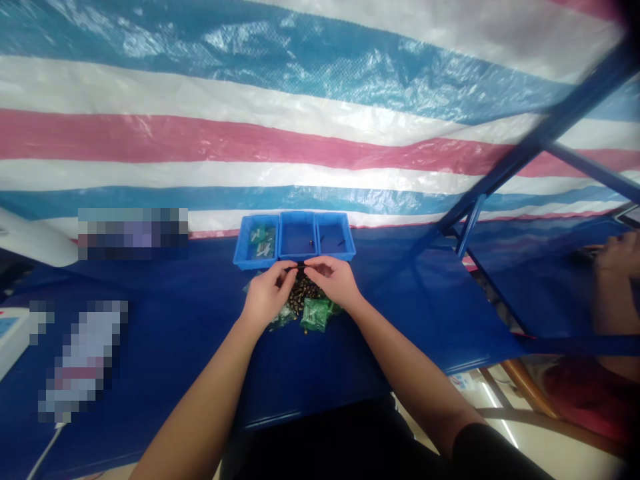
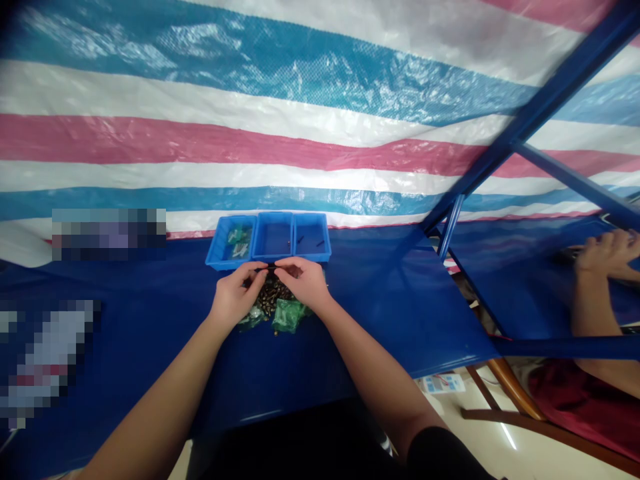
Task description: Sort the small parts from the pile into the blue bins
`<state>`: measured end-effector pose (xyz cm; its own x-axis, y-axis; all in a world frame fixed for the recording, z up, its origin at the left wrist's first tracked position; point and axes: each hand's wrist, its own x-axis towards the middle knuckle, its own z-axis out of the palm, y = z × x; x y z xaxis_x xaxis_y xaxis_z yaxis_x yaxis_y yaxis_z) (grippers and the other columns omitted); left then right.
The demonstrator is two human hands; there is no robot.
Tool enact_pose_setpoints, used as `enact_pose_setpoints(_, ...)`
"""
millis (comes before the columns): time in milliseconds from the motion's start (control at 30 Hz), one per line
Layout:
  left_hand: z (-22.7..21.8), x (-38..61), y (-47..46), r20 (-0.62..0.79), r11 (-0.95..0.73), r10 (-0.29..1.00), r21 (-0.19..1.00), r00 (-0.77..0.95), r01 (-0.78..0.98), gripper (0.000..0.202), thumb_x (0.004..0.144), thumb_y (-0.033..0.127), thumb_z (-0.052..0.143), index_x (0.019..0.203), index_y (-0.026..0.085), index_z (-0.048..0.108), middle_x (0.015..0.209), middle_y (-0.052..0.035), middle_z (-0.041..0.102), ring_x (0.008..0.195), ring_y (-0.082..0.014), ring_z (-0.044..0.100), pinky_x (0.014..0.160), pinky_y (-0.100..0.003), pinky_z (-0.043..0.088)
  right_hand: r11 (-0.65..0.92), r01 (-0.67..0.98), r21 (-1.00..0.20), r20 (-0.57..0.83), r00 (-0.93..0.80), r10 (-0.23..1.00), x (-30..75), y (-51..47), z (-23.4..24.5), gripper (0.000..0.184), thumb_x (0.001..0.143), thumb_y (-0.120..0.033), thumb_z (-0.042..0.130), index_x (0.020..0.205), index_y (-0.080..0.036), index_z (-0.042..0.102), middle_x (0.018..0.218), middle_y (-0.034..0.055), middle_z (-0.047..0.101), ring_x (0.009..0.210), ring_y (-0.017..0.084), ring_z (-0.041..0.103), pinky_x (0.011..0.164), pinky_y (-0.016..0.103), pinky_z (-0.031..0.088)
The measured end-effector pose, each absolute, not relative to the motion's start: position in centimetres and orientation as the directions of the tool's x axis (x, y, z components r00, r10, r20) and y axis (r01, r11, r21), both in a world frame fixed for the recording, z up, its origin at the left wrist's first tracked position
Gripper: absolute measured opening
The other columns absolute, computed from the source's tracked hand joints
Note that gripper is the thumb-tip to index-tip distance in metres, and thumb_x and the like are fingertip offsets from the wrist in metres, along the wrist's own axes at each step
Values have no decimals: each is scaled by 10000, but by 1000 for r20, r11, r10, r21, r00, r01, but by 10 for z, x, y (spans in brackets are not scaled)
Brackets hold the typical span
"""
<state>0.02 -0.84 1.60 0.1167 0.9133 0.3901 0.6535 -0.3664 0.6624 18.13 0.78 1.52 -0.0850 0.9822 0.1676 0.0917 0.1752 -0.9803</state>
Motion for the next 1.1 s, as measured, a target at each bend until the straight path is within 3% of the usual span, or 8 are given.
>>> enact_pose_setpoints(333,15,0,-8,338,-328,933,662,122,674,265,953,403,492,1048,218,657,796,7,700,599,-106,600,592,-212,425,188,70,-980,181,-94,979,180,8,12,246,786,-362,718,970,-199,740,916,62,757,806,184,706,783,323,581)
enact_pose_setpoints(500,16,1,-9,341,-342,931,681,132,648,314,934,421,526,1154,223,631,706,30,647,593,-104,584,599,-208,437,174,78,-982,168,-75,983,182,8,16,225,784,-346,718,955,-202,743,918,61,759,806,184,707,781,320,582)
enact_pose_setpoints(633,15,1,-9,370,-363,920,669,133,649,284,938,409,520,1107,221,650,678,38,613,571,-92,550,596,-203,432,178,64,-982,173,-77,982,182,8,16,217,776,-343,724,937,-198,743,904,63,758,798,187,706,774,325,582)
enact_pose_setpoints(933,16,0,-9,361,-352,922,640,137,683,300,963,422,474,1012,211,681,790,-2,712,624,-117,618,614,-211,440,179,79,-981,172,-86,981,181,7,17,232,778,-357,720,950,-204,743,896,58,757,778,183,702,755,322,580)
enact_pose_setpoints(1100,16,1,-10,365,-350,923,657,125,667,300,947,431,509,1089,218,664,734,18,674,587,-104,584,591,-207,428,184,89,-979,178,-76,981,182,7,18,214,784,-345,716,940,-201,745,909,61,758,784,184,702,767,321,577)
